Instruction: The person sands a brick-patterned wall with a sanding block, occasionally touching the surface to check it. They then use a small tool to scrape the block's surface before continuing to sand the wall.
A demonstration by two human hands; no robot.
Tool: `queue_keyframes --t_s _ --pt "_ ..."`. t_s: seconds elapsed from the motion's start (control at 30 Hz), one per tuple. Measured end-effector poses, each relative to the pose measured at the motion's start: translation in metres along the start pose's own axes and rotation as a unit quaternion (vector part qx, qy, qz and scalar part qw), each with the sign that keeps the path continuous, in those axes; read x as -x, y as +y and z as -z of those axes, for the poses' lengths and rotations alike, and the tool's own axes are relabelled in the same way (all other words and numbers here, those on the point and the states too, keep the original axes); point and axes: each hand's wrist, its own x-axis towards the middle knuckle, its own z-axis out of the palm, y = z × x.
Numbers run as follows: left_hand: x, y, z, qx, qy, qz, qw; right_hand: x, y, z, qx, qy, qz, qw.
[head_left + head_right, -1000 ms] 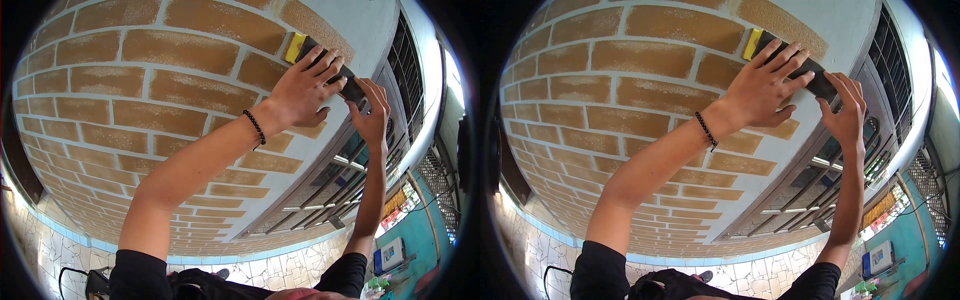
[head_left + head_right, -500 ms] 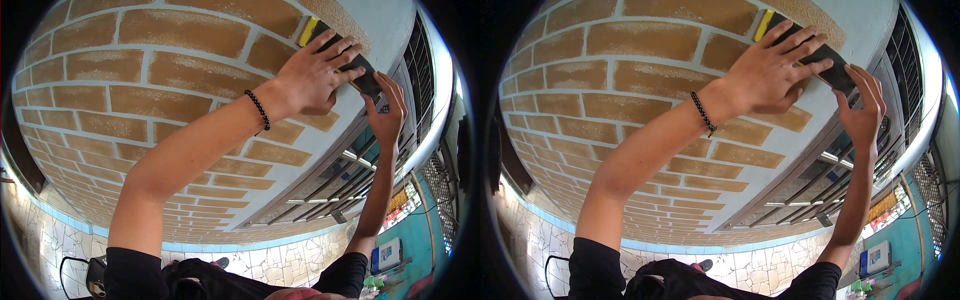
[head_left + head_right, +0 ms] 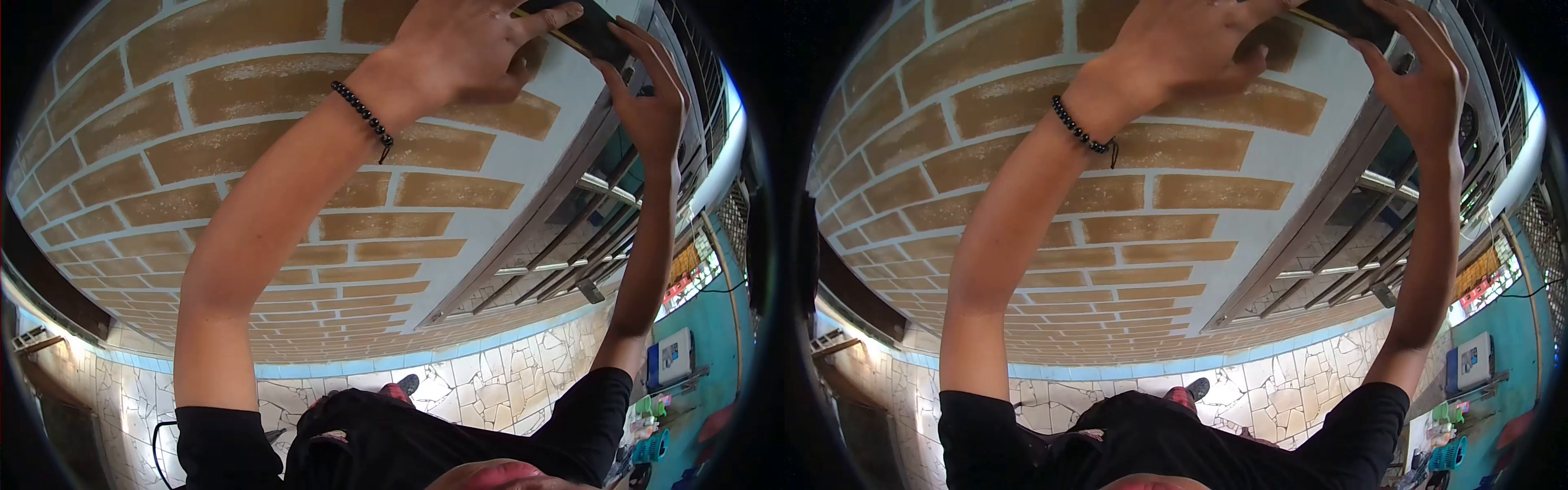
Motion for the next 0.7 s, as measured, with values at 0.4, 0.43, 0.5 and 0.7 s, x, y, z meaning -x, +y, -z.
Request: queue_keyframes --t_s 0.4,0.43,0.5,0.7 --pt "-0.009 0.016 0.004 -0.094 -0.09 0.008 0.991 0.021 -0.009 -0.031 -0.008 0.097 -0.046 0.994" --pt "-0.011 0.018 0.008 -0.105 -0.111 0.01 0.988 0.022 -0.012 -0.032 0.008 0.092 -0.059 0.994" --pt "-0.017 0.021 0.016 -0.126 -0.155 0.012 0.98 0.026 -0.009 -0.038 -0.021 0.111 -0.064 0.992" --pt "-0.016 0.022 0.007 -0.107 -0.128 -0.004 0.986 0.018 -0.02 -0.037 -0.088 0.128 -0.072 0.985"
